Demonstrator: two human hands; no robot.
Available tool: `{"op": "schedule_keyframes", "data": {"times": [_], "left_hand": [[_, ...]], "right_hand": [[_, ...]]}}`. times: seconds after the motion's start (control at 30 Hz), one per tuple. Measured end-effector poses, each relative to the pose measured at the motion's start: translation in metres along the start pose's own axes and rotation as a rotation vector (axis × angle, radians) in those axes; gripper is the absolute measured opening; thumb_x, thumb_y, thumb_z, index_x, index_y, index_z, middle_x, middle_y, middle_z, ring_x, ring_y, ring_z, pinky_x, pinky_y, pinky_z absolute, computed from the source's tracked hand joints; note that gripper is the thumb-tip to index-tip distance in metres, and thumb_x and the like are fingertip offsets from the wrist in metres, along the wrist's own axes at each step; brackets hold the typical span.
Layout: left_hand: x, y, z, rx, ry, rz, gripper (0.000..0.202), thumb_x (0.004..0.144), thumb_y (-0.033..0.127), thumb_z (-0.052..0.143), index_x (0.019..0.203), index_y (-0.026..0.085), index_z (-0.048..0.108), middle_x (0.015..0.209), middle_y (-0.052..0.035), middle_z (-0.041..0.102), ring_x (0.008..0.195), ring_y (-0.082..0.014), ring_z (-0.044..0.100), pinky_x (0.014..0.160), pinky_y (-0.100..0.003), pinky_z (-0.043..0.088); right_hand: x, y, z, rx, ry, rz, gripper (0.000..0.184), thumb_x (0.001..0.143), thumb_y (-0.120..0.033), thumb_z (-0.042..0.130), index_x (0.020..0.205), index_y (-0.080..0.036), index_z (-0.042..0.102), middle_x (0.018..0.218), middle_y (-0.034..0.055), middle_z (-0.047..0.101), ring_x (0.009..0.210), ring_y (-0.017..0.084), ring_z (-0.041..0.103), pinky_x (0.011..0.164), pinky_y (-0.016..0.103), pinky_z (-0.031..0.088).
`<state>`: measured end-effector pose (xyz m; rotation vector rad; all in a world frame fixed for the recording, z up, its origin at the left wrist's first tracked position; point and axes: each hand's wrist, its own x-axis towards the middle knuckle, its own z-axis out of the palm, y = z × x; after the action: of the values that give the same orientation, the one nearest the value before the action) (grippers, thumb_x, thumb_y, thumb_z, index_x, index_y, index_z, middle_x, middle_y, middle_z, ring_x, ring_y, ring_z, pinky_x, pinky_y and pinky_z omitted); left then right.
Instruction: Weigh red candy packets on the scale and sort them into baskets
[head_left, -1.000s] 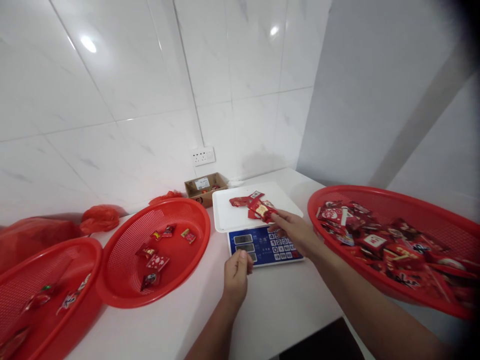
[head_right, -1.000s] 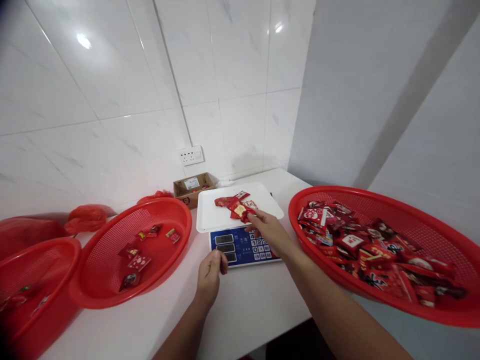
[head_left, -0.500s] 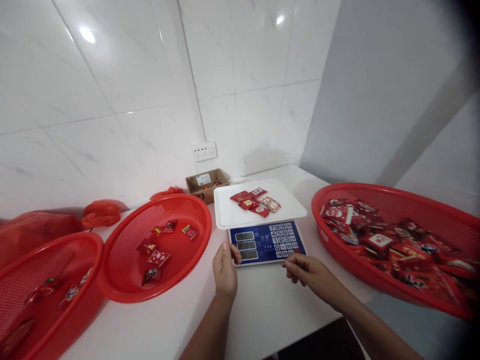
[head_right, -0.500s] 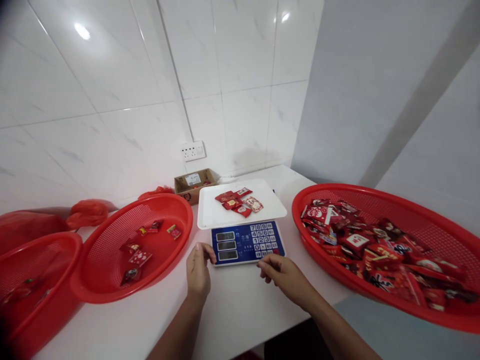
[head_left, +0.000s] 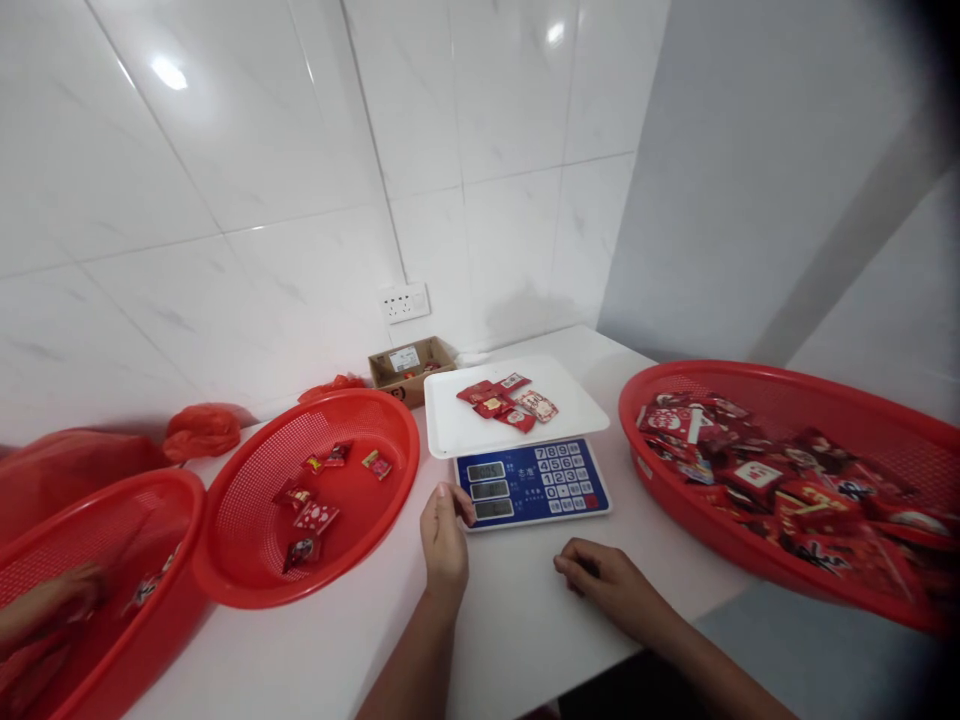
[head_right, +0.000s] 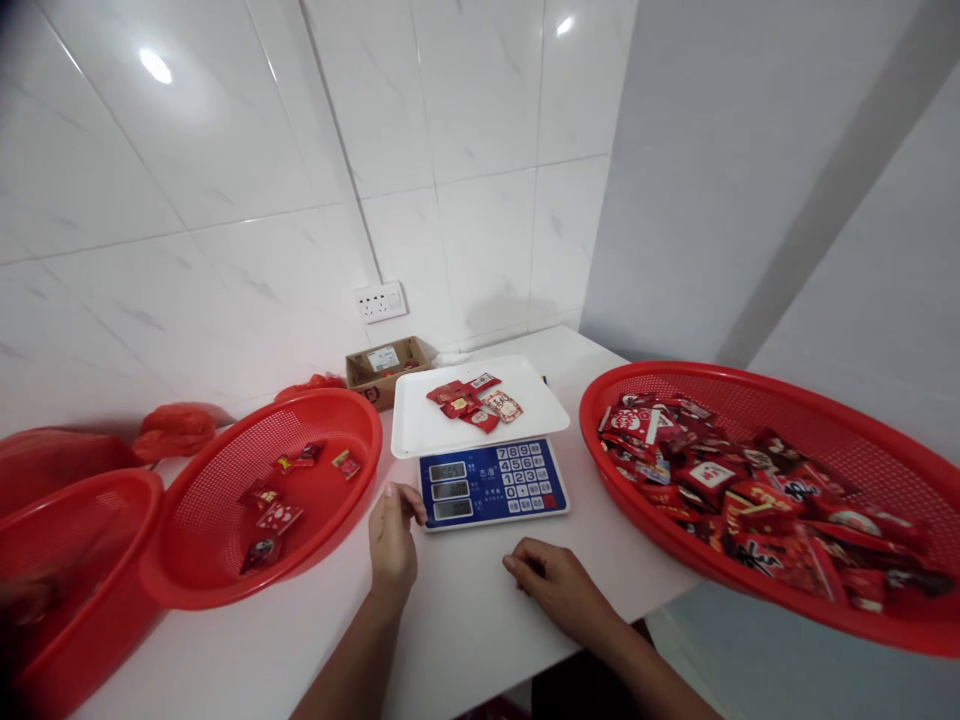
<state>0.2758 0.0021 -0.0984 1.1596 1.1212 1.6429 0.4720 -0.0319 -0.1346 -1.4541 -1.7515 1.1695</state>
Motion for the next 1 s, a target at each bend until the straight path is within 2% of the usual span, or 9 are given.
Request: {"op": "schedule_keyframes", "data": {"times": [0.27, 1.0], "left_hand": [[-0.0009, 0.0002, 0.0012, 0.034, -0.011, -0.014, 0.045, 0.088, 0.050, 0.035, 0.062, 0.017, 0.052, 0.056, 0.0006, 0.048, 0.054, -0.0109, 0.044, 0.053, -0.023, 0.035], [0.0034, -0.0093, -0.0002, 0.087, -0.038, -0.015, 0.044, 0.085, 0.053, 0.038, 0.063, 0.017, 0.052, 0.057, 0.0007, 0.047, 0.055, -0.0116, 0.044, 0.053, -0.023, 0.036]], "right_hand": [[-0.0045, 0.0003, 0.0038, -0.117, 0.063, -0.096, 0.033, 0.084, -0.046, 0.043, 0.066, -0.021, 0.053, 0.065, -0.0003, 0.058, 0.064, 0.015, 0.053, 0.061, 0.026, 0.041], [-0.0020, -0.0016, 0.0016, -0.074, 0.087, -0.101, 0.031, 0.085, -0.045, 0.043, 0.072, -0.020, 0.057, 0.069, 0.0002, 0.062, 0.066, 0.016, 0.055, 0.062, 0.026, 0.042]]}}
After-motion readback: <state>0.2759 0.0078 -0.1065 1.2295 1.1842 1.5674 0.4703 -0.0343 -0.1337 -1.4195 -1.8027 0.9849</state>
